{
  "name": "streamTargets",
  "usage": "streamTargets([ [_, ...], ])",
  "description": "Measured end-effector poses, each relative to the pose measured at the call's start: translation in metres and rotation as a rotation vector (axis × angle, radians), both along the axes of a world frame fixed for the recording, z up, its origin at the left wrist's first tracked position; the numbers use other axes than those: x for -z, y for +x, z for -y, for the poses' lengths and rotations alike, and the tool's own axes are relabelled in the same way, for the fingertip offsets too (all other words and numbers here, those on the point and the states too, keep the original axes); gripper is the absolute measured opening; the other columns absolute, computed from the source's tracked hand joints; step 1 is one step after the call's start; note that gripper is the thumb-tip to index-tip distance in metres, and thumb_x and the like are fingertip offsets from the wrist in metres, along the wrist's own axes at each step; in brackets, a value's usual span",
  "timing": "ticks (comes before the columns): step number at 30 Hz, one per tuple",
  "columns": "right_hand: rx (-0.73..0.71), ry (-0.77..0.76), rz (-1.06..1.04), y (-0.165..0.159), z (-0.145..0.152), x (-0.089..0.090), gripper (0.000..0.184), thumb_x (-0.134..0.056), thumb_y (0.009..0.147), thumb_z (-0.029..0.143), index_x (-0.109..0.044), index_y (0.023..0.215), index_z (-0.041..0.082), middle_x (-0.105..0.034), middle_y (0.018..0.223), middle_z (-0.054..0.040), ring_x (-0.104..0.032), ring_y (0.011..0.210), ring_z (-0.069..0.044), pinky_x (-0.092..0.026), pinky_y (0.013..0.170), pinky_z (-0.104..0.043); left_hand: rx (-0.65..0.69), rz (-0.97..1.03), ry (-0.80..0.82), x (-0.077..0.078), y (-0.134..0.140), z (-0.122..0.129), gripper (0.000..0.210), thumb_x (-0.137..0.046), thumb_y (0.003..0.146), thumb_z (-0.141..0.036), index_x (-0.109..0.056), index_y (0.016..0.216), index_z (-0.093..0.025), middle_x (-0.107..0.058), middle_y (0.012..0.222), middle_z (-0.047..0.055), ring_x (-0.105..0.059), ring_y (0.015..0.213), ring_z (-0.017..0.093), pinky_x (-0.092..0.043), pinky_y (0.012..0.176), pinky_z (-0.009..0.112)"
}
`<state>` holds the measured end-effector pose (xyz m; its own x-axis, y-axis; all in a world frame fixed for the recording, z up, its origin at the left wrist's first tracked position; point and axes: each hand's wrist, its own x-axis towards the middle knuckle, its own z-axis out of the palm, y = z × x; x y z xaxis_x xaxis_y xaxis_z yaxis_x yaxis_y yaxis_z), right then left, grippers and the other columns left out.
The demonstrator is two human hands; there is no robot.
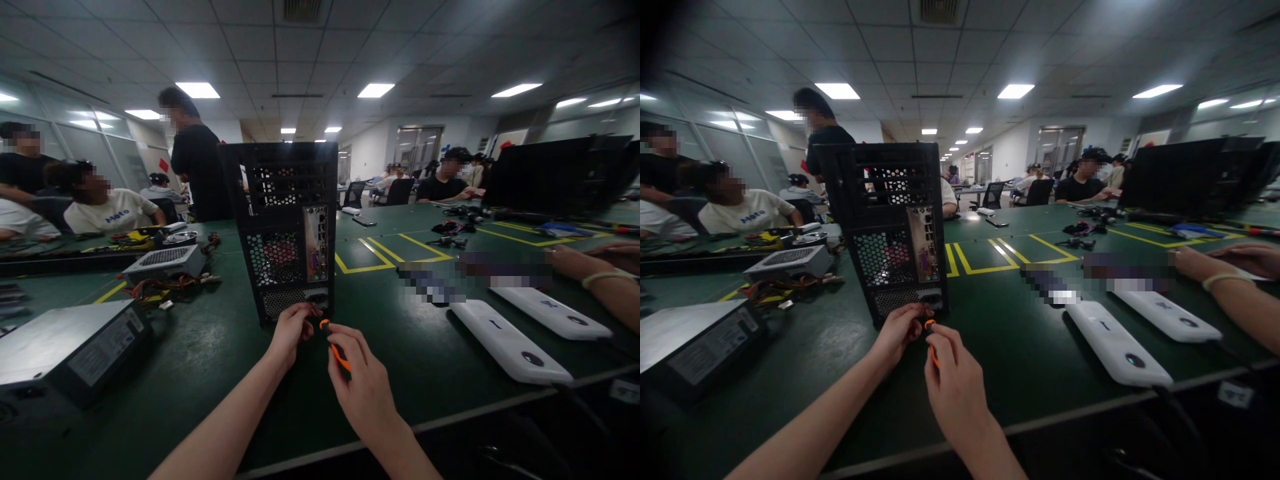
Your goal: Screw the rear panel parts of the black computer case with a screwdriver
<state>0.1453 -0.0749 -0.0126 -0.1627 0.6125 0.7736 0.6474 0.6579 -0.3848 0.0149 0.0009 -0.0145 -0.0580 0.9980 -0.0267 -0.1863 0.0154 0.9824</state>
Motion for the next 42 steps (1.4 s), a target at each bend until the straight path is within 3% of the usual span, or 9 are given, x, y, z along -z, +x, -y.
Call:
streamTargets([
  [5,0.04,-0.062,-0.057,0.0013,-0.0006,-0.0018,0.015,-0.04,0.082,0.022,-0.046,0.095,0.018,-0.052,0.092,-0.0068,-0.056,0.083,-0.015,-0.049,0.07,-0.028,0.002,-0.043,-0.02,-0.0009,-0.0016,-0.0001,0.019,-0.049,0.066,-0.027,-0.056,0.077,-0.012,-0.061,0.078,0.006,-0.041,0.036,0.002,-0.021,0.033,0.016],
  [11,0.014,-0.018,-0.011,-0.0005,0.0011,-0.0035,0.018,-0.04,0.079,0.015,-0.047,0.096,0.018,-0.05,0.1,-0.0089,-0.053,0.091,-0.017,-0.047,0.075,-0.03,-0.008,-0.011,-0.019,-0.0032,-0.0002,0.0017,0.016,-0.048,0.065,-0.022,-0.057,0.074,-0.011,-0.062,0.08,0.006,-0.041,0.037,0.002,-0.022,0.034,0.016],
  [19,0.033,-0.083,-0.044,0.0015,0.0002,-0.0028,0.015,-0.041,0.081,0.02,-0.048,0.093,0.018,-0.05,0.094,-0.0072,-0.055,0.084,-0.015,-0.048,0.071,-0.028,-0.015,-0.006,-0.009,-0.0029,-0.0004,0.0013,0.014,-0.047,0.065,-0.021,-0.055,0.074,-0.012,-0.061,0.08,0.006,-0.04,0.035,0.001,-0.021,0.034,0.016],
  [23,0.01,-0.042,-0.01,0.0009,-0.0003,-0.0027,0.022,-0.04,0.079,0.016,-0.045,0.1,0.018,-0.049,0.103,-0.0097,-0.053,0.091,-0.018,-0.048,0.074,-0.031,-0.007,-0.003,-0.038,-0.0032,-0.0005,0.0004,0.015,-0.048,0.064,-0.019,-0.055,0.076,-0.012,-0.061,0.08,0.006,-0.041,0.035,0.002,-0.022,0.034,0.016],
  [26,-0.009,-0.033,-0.027,0.0014,-0.0004,-0.0016,0.025,-0.041,0.081,0.018,-0.041,0.106,0.017,-0.053,0.098,-0.0085,-0.056,0.088,-0.016,-0.049,0.07,-0.028,-0.001,-0.003,-0.051,-0.0031,-0.0008,-0.0005,0.015,-0.049,0.063,-0.018,-0.055,0.076,-0.012,-0.062,0.079,0.006,-0.04,0.035,0.002,-0.021,0.033,0.016],
  [31,0.017,-0.085,-0.023,0.0025,0.001,-0.0041,0.014,-0.04,0.083,0.025,-0.049,0.092,0.018,-0.053,0.089,-0.0064,-0.057,0.078,-0.014,-0.049,0.065,-0.026,0.001,-0.013,-0.061,-0.0022,-0.0015,0.0,0.016,-0.05,0.063,-0.019,-0.056,0.076,-0.011,-0.062,0.078,0.006,-0.04,0.035,0.001,-0.02,0.033,0.016],
  [42,-0.049,0.015,0.081,-0.0021,-0.0004,-0.0056,0.021,-0.041,0.073,0.005,-0.05,0.086,0.018,-0.057,0.089,-0.0047,-0.054,0.082,-0.017,-0.045,0.072,-0.033,-0.001,0.058,-0.037,-0.0031,-0.0003,0.0011,0.02,-0.051,0.062,-0.022,-0.057,0.078,-0.011,-0.062,0.084,0.008,-0.04,0.036,0.001,-0.023,0.034,0.016],
])
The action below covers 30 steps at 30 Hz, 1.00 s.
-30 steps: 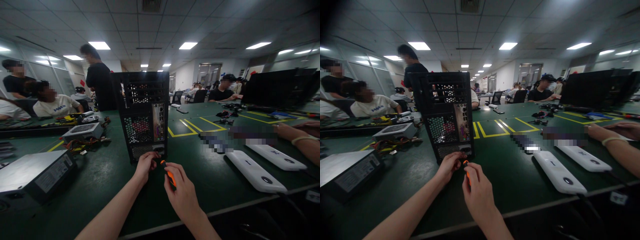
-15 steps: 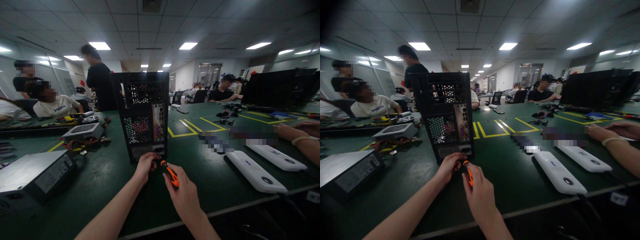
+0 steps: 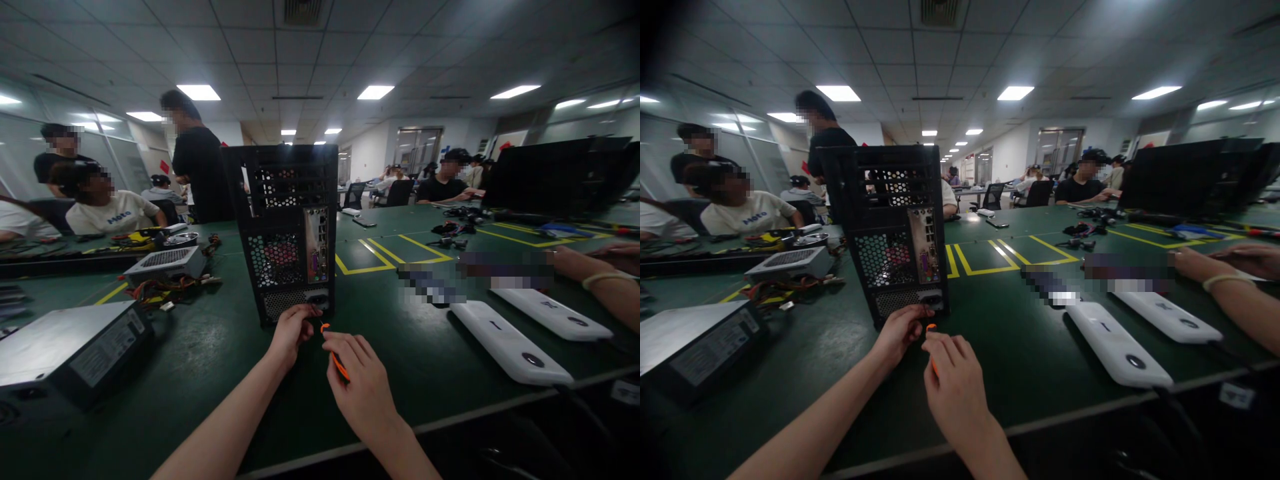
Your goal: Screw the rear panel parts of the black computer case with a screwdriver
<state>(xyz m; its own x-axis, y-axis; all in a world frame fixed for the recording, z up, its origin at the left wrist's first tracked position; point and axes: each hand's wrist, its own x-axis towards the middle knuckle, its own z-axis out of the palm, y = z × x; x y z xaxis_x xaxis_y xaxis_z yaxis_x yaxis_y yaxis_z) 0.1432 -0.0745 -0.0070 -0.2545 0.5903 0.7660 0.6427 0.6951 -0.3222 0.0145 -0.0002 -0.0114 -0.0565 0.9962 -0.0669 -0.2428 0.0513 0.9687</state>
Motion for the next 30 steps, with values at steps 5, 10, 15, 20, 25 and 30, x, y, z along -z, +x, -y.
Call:
streamTargets([
  [5,-0.041,-0.048,-0.085,0.0019,0.0005,0.0008,0.015,-0.045,0.078,0.014,-0.048,0.093,0.017,-0.056,0.094,-0.0057,-0.054,0.087,-0.015,-0.046,0.074,-0.027,0.001,-0.005,0.006,0.0025,-0.001,-0.0014,0.019,-0.049,0.063,-0.021,-0.056,0.077,-0.011,-0.062,0.085,0.007,-0.04,0.035,0.001,-0.023,0.034,0.016],
  [10,-0.024,-0.038,-0.078,0.0023,-0.0007,0.0007,0.017,-0.043,0.078,0.011,-0.048,0.093,0.018,-0.058,0.091,-0.0044,-0.054,0.084,-0.015,-0.045,0.073,-0.03,-0.001,-0.03,0.019,0.001,-0.0004,0.0004,0.018,-0.05,0.063,-0.022,-0.057,0.077,-0.012,-0.063,0.082,0.007,-0.041,0.036,0.001,-0.022,0.034,0.016],
  [15,-0.029,-0.031,0.025,-0.0002,-0.0016,-0.0007,0.024,-0.04,0.073,0.001,-0.051,0.085,0.019,-0.059,0.087,-0.0023,-0.051,0.081,-0.018,-0.043,0.07,-0.035,0.0,-0.022,-0.003,-0.0016,0.0009,0.0014,0.018,-0.051,0.062,-0.021,-0.056,0.077,-0.012,-0.063,0.08,0.006,-0.04,0.034,0.001,-0.021,0.033,0.016],
  [20,-0.039,-0.055,0.032,-0.0008,-0.0006,0.0004,0.027,-0.04,0.07,-0.001,-0.051,0.082,0.02,-0.059,0.089,-0.0017,-0.049,0.081,-0.019,-0.041,0.07,-0.035,0.012,-0.039,-0.022,-0.0009,-0.0001,-0.0003,0.017,-0.05,0.062,-0.018,-0.056,0.077,-0.012,-0.063,0.081,0.006,-0.04,0.034,0.001,-0.021,0.033,0.016],
  [25,-0.037,-0.059,0.037,-0.0007,-0.0014,0.0002,0.027,-0.039,0.069,-0.003,-0.052,0.077,0.02,-0.059,0.089,-0.0013,-0.048,0.082,-0.019,-0.041,0.07,-0.036,0.016,-0.04,-0.019,-0.0004,-0.0003,0.0003,0.017,-0.049,0.063,-0.017,-0.057,0.077,-0.011,-0.063,0.081,0.007,-0.041,0.035,0.001,-0.022,0.033,0.016],
  [30,-0.071,-0.095,-0.019,-0.0012,0.0011,-0.0031,0.022,-0.04,0.071,0.001,-0.051,0.08,0.018,-0.057,0.092,-0.0037,-0.05,0.085,-0.018,-0.042,0.074,-0.036,0.011,-0.011,-0.014,0.0,0.0,0.0004,0.016,-0.049,0.063,-0.019,-0.057,0.075,-0.011,-0.063,0.082,0.006,-0.041,0.035,0.002,-0.023,0.034,0.017],
])
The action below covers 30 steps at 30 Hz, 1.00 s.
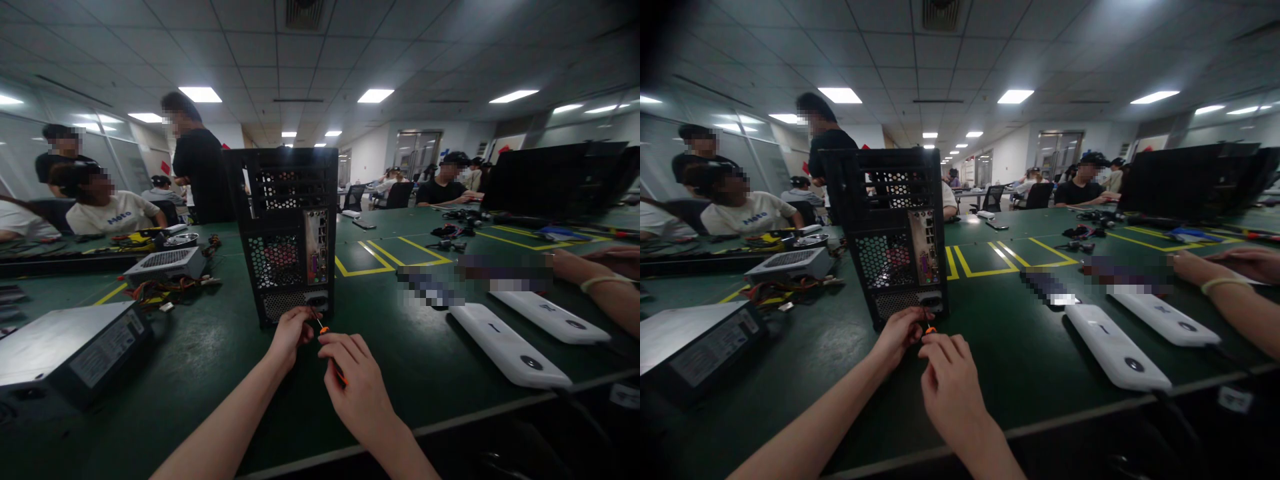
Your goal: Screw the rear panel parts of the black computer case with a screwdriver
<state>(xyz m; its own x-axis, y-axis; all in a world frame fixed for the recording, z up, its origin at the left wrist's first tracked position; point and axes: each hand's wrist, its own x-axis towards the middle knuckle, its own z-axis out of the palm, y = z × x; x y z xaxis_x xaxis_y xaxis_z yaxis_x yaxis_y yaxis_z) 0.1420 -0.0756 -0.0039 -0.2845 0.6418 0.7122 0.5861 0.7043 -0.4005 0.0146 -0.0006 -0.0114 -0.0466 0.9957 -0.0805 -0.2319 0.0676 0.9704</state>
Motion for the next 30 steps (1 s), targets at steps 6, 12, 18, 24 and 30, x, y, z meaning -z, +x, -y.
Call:
streamTargets([
  [6,-0.057,-0.054,-0.142,0.0046,0.0009,0.0036,0.024,-0.044,0.081,0.018,-0.043,0.105,0.02,-0.051,0.109,-0.0062,-0.049,0.1,-0.015,-0.043,0.084,-0.031,0.007,0.005,0.018,-0.0003,-0.0003,0.0005,0.017,-0.048,0.065,-0.02,-0.056,0.077,-0.011,-0.061,0.079,0.006,-0.042,0.037,0.002,-0.024,0.035,0.016],
  [12,-0.022,-0.105,-0.191,0.0048,0.0019,0.0003,0.016,-0.042,0.08,0.019,-0.046,0.096,0.02,-0.049,0.103,-0.0082,-0.05,0.097,-0.018,-0.044,0.081,-0.035,0.004,-0.012,-0.009,0.0002,-0.0004,-0.001,0.017,-0.049,0.064,-0.018,-0.056,0.078,-0.011,-0.062,0.078,0.006,-0.041,0.036,0.002,-0.023,0.034,0.016],
  [18,-0.006,-0.098,-0.192,0.004,0.0016,0.0045,0.027,-0.038,0.083,0.02,-0.038,0.11,0.019,-0.049,0.101,-0.0087,-0.055,0.089,-0.016,-0.048,0.072,-0.029,0.063,-0.038,-0.042,-0.0023,-0.0003,0.0005,0.018,-0.05,0.063,-0.017,-0.057,0.078,-0.01,-0.063,0.08,0.008,-0.041,0.035,0.002,-0.021,0.033,0.016],
  [24,0.085,-0.062,-0.145,0.0068,0.0012,0.0024,0.018,-0.037,0.083,0.022,-0.045,0.098,0.019,-0.048,0.098,-0.0082,-0.054,0.088,-0.017,-0.048,0.072,-0.031,0.018,-0.034,-0.001,-0.0004,0.0003,-0.0004,0.016,-0.048,0.063,-0.017,-0.058,0.074,-0.01,-0.063,0.081,0.007,-0.042,0.035,0.002,-0.023,0.033,0.016],
  [30,0.076,-0.043,-0.144,0.0046,0.0001,0.0042,0.022,-0.036,0.083,0.02,-0.041,0.104,0.018,-0.049,0.096,-0.0087,-0.055,0.086,-0.016,-0.049,0.069,-0.029,0.017,-0.021,0.019,0.0028,0.0005,-0.0017,0.016,-0.047,0.063,-0.016,-0.058,0.073,-0.01,-0.063,0.078,0.007,-0.042,0.036,0.002,-0.024,0.034,0.016],
])
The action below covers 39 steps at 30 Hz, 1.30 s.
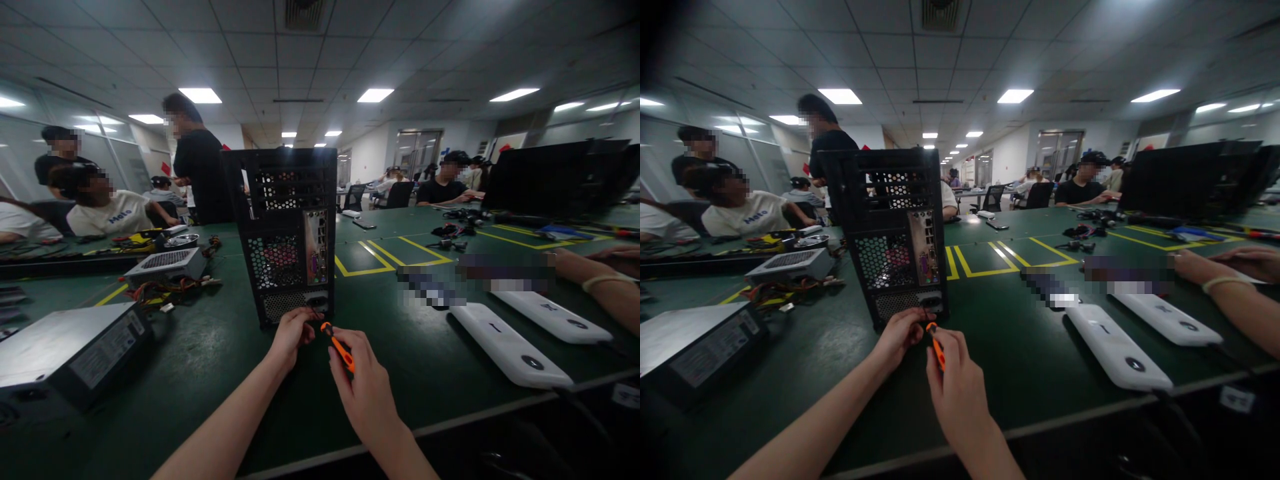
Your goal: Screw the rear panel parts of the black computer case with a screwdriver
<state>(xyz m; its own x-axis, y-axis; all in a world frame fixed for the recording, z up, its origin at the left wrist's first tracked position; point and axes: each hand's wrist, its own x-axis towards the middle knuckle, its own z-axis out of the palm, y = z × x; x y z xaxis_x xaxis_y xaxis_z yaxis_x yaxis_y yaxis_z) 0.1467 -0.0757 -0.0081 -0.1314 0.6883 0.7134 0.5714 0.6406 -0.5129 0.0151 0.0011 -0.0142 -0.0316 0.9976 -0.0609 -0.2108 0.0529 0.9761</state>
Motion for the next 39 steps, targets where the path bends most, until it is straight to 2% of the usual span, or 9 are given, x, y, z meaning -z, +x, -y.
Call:
streamTargets([
  [5,0.092,-0.071,-0.024,0.0027,0.0002,-0.0013,0.018,-0.036,0.084,0.028,-0.044,0.096,0.018,-0.051,0.086,-0.0055,-0.058,0.07,-0.015,-0.049,0.058,-0.027,0.023,-0.032,-0.039,0.0,-0.0013,-0.0006,0.017,-0.048,0.063,-0.016,-0.056,0.077,-0.011,-0.061,0.075,0.005,-0.042,0.035,0.003,-0.022,0.032,0.016],
  [12,-0.001,0.012,-0.008,-0.0012,0.0006,-0.0001,0.026,-0.037,0.081,0.017,-0.037,0.107,0.018,-0.046,0.103,-0.0098,-0.052,0.093,-0.017,-0.048,0.075,-0.031,0.016,-0.007,-0.031,-0.0011,-0.002,-0.001,0.015,-0.047,0.064,-0.017,-0.055,0.075,-0.011,-0.061,0.075,0.005,-0.042,0.036,0.002,-0.022,0.033,0.016],
  [16,0.033,0.022,-0.005,0.001,-0.0001,0.0018,0.02,-0.04,0.083,0.024,-0.04,0.102,0.018,-0.05,0.093,-0.0079,-0.055,0.086,-0.016,-0.049,0.069,-0.029,0.026,-0.005,-0.019,-0.0011,-0.0019,-0.0006,0.015,-0.047,0.064,-0.017,-0.057,0.075,-0.011,-0.062,0.077,0.006,-0.042,0.036,0.002,-0.022,0.033,0.016],
  [21,0.077,-0.055,0.054,0.0025,0.0013,-0.0018,0.016,-0.037,0.084,0.031,-0.046,0.089,0.018,-0.049,0.082,-0.0049,-0.055,0.069,-0.014,-0.048,0.061,-0.028,0.016,-0.006,-0.012,-0.0012,-0.0019,-0.0003,0.015,-0.048,0.064,-0.018,-0.057,0.074,-0.012,-0.063,0.08,0.006,-0.042,0.036,0.002,-0.022,0.033,0.016],
  [25,0.071,-0.009,0.031,0.0002,-0.0008,-0.0011,0.014,-0.035,0.083,0.022,-0.044,0.094,0.018,-0.048,0.092,-0.0075,-0.054,0.076,-0.015,-0.048,0.064,-0.029,0.014,-0.008,-0.008,-0.0015,-0.0017,-0.0005,0.014,-0.048,0.064,-0.019,-0.057,0.071,-0.012,-0.062,0.079,0.006,-0.042,0.035,0.002,-0.022,0.033,0.016],
  [29,0.029,0.099,0.058,-0.0011,-0.0032,0.0015,0.021,-0.039,0.078,0.01,-0.042,0.098,0.018,-0.051,0.09,-0.0072,-0.052,0.084,-0.018,-0.046,0.072,-0.034,0.008,-0.002,-0.008,-0.0015,-0.0007,-0.0009,0.013,-0.048,0.063,-0.019,-0.056,0.071,-0.012,-0.062,0.077,0.005,-0.042,0.035,0.002,-0.023,0.033,0.016],
  [32,-0.013,0.118,0.055,-0.0011,-0.0025,-0.0004,0.02,-0.041,0.077,0.01,-0.043,0.094,0.019,-0.052,0.091,-0.0064,-0.051,0.085,-0.018,-0.045,0.074,-0.035,0.008,0.009,-0.009,-0.0018,-0.0006,-0.0001,0.014,-0.048,0.064,-0.019,-0.056,0.073,-0.012,-0.062,0.077,0.005,-0.041,0.035,0.002,-0.024,0.034,0.017],
  [36,-0.012,0.009,0.016,-0.0012,-0.0006,-0.0037,0.022,-0.048,0.078,0.022,-0.041,0.099,0.019,-0.046,0.101,-0.0082,-0.05,0.092,-0.019,-0.045,0.075,-0.034,0.01,-0.007,-0.019,-0.0048,-0.0004,0.003,0.016,-0.047,0.064,-0.019,-0.056,0.074,-0.011,-0.061,0.07,0.004,-0.042,0.036,0.003,-0.024,0.034,0.016],
  [39,-0.006,-0.064,-0.021,-0.0021,-0.0004,-0.0023,0.022,-0.046,0.078,0.024,-0.039,0.099,0.018,-0.047,0.093,-0.0064,-0.052,0.082,-0.016,-0.047,0.067,-0.03,0.003,-0.023,-0.032,-0.0071,0.0003,0.0045,0.016,-0.047,0.063,-0.018,-0.056,0.074,-0.011,-0.061,0.068,0.004,-0.041,0.036,0.003,-0.022,0.034,0.016],
])
